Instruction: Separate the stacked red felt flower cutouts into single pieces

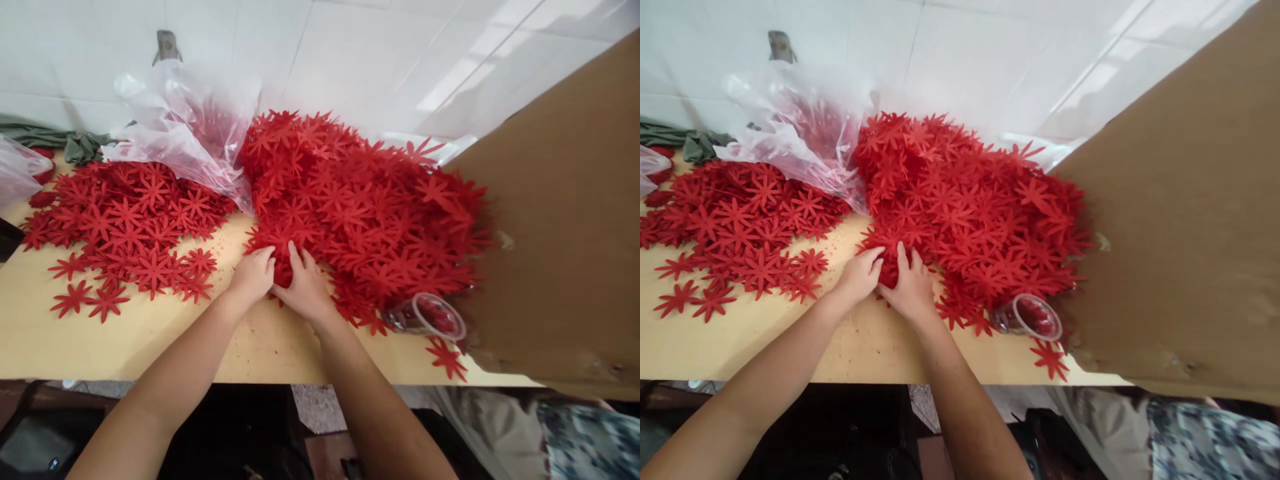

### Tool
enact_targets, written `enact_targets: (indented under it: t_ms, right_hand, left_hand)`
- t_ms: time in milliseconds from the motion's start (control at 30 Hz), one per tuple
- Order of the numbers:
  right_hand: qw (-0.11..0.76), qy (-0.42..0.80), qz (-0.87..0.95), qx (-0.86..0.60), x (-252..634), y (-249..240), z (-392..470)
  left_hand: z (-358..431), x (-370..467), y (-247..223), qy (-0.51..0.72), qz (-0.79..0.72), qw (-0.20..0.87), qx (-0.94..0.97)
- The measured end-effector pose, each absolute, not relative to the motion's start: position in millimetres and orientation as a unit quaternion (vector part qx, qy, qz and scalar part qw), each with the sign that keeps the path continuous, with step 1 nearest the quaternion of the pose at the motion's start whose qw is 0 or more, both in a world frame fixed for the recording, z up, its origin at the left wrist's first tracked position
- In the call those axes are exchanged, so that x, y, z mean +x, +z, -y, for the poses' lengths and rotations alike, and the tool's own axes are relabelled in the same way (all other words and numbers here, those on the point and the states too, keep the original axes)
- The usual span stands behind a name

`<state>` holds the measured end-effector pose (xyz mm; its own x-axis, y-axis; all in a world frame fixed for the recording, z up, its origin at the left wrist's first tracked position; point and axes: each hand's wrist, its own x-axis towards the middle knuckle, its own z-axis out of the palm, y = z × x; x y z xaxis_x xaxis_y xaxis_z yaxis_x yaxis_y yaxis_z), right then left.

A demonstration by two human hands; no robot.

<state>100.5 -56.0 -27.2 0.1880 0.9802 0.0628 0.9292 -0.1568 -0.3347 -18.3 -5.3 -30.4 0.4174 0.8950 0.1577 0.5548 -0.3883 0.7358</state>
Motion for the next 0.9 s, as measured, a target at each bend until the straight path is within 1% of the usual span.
enact_targets:
  t_ms: [100,200,267,367,433,500,667,767,900]
  right_hand:
    - [0.146,0.047,0.648,-0.746,94.1,-25.1,37.4]
    - [0.148,0.046,0.654,-0.741,99.6,-25.4,21.3]
    - [0.17,0.06,0.659,-0.73,107.9,-25.1,13.2]
    - [0.218,0.105,0.677,-0.695,124.0,-17.7,4.2]
    - [0.233,0.134,0.683,-0.679,135.9,-3.9,-1.2]
    - [0.234,0.132,0.681,-0.681,147.3,18.2,-8.4]
    - [0.24,0.029,0.701,-0.67,157.0,86.5,-47.0]
    - [0.187,-0.048,0.721,-0.666,147.5,105.6,-86.9]
    - [0.077,-0.116,0.715,-0.686,132.8,97.5,-145.6]
  left_hand:
    - [6.6,-19.3,-29.1,0.279,-0.46,0.324,0.778]
    - [6.9,-18.9,-30.5,0.282,-0.463,0.328,0.774]
    - [6.9,-16.9,-32.5,0.292,-0.456,0.313,0.78]
    - [7.4,-13.3,-36.0,0.328,-0.445,0.262,0.791]
    - [7.8,-11.7,-38.1,0.359,-0.448,0.233,0.785]
    - [8.0,-10.9,-39.8,0.383,-0.458,0.228,0.769]
    - [7.1,-9.4,-41.7,0.376,-0.495,0.268,0.736]
    - [7.6,-7.9,-41.7,0.369,-0.494,0.272,0.738]
    - [11.2,-5.5,-42.6,0.37,-0.468,0.267,0.757]
